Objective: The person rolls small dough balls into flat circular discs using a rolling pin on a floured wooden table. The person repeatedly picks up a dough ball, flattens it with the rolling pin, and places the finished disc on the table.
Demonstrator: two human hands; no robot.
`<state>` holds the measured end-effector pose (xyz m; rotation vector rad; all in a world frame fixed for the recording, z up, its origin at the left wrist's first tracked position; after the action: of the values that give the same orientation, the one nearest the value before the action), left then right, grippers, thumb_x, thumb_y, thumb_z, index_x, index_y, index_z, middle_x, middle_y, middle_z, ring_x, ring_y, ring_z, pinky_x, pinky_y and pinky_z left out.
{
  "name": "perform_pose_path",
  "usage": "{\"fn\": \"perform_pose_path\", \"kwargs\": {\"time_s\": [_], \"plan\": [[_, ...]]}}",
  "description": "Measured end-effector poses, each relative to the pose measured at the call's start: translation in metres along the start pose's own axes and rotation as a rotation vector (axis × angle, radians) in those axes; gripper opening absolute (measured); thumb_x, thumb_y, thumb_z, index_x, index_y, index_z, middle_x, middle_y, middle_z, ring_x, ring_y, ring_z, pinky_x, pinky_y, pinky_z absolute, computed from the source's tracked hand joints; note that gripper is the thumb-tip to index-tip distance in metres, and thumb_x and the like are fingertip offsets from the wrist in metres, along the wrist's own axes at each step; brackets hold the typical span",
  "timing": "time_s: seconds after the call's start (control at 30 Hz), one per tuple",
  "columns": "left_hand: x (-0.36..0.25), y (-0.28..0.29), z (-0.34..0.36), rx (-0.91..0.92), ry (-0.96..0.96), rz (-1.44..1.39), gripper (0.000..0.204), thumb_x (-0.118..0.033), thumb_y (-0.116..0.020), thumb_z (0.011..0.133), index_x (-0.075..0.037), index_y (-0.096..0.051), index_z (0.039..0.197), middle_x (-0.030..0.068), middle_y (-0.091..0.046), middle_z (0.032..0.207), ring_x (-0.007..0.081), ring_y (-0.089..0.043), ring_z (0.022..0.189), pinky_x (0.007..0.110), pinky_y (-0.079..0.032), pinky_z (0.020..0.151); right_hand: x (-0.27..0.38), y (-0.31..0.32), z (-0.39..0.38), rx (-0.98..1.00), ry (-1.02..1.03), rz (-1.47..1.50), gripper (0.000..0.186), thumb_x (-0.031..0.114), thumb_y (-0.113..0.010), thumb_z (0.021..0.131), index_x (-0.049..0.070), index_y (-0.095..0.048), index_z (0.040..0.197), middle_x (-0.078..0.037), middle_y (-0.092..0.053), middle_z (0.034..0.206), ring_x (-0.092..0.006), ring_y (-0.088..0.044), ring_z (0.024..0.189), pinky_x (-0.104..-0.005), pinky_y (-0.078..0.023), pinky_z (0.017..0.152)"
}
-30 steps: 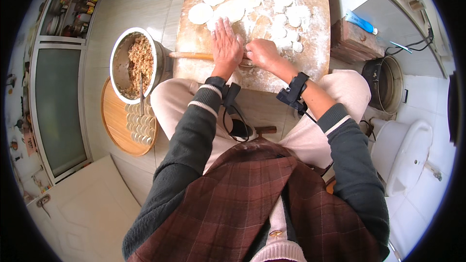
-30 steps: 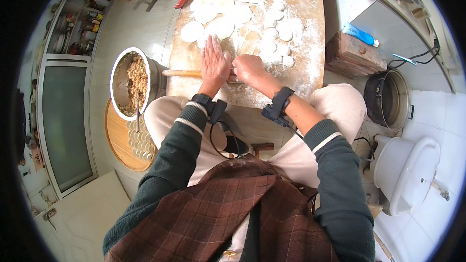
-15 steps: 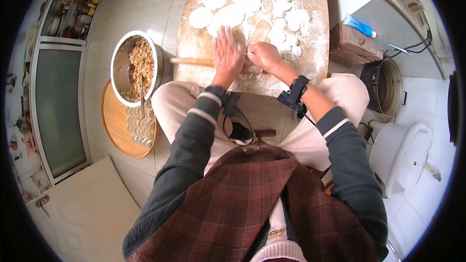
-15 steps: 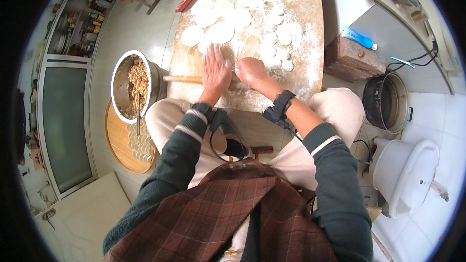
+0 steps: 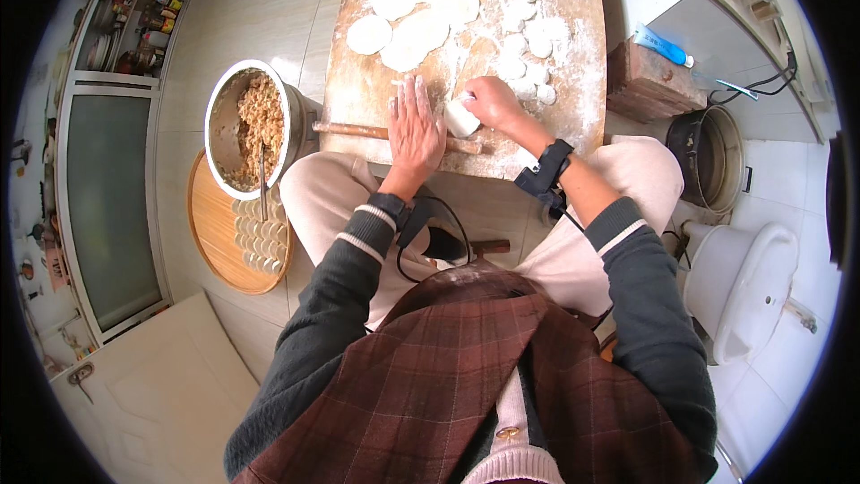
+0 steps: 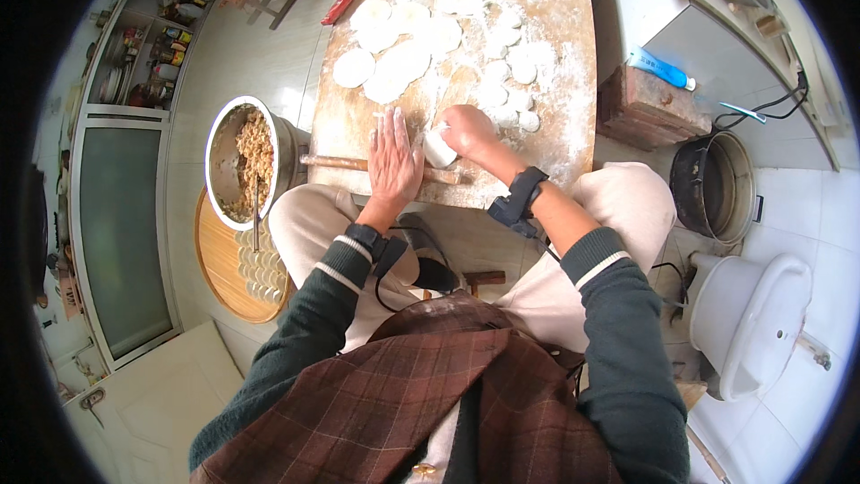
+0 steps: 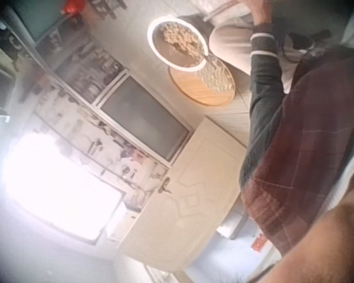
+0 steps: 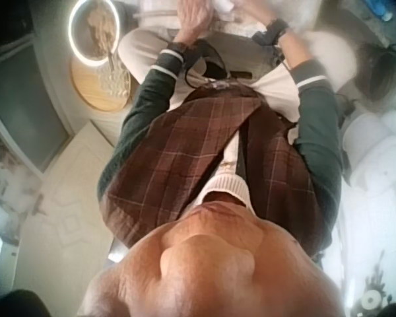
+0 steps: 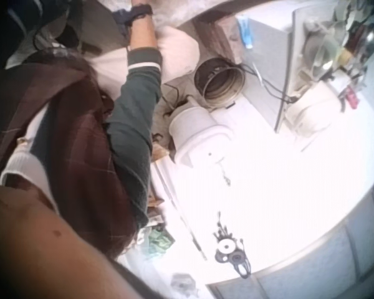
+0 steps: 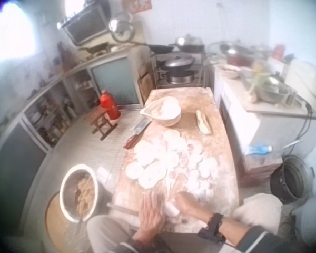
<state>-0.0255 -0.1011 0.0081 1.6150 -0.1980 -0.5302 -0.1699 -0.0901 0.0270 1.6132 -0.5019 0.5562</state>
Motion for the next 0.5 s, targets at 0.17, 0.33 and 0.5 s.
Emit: {"fn": "perform_pose_path", "kwargs": {"time_s": [0.17,0.33,0.5], "plan": [[-0.008,0.014,0.013,-0.309,-0.117,-0.100,0.071,-0.028,-0.048,0.095,0.005,-0.022,0.152,0.0271,-0.024,0.158,0.0397,-0.025,0.146,0.050,-0.019,0.119,0.005,-0.008,-0.003,0.066,0.086,-0.149,0.011,0.013,-0.063,0.076,0.003,-0.067,0.072,-0.018,-0.067,0.076,-0.0389,-0.066,0.078,-0.0480,-0.052,0.069],[-0.008,0.013,0.009,-0.268,-0.087,-0.134,0.068,-0.028,-0.045,0.096,0.006,-0.023,0.151,0.0264,-0.025,0.157,0.0402,-0.025,0.146,0.050,-0.018,0.120,0.002,-0.003,-0.002,-0.013,0.068,-0.109,0.010,0.013,-0.063,0.075,0.004,-0.067,0.072,-0.019,-0.064,0.073,-0.0404,-0.065,0.077,-0.0490,-0.051,0.067],[-0.008,0.011,-0.009,-0.186,-0.108,-0.064,0.072,-0.027,-0.050,0.093,0.006,-0.024,0.151,0.0262,-0.027,0.157,0.0407,-0.025,0.146,0.051,-0.017,0.120,-0.004,-0.008,-0.001,0.109,0.022,-0.003,0.007,0.008,-0.062,0.075,0.002,-0.066,0.075,-0.021,-0.065,0.077,-0.0408,-0.065,0.080,-0.0487,-0.051,0.069]]}}
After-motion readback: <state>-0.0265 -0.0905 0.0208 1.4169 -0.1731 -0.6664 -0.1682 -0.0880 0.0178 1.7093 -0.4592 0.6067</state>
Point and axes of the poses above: each hand's wrist, its own z-axis towards the middle knuckle, its own y-axis out of the back of the hand, x = y × z, the point moved 6 cm from there along z, towards the middle knuckle
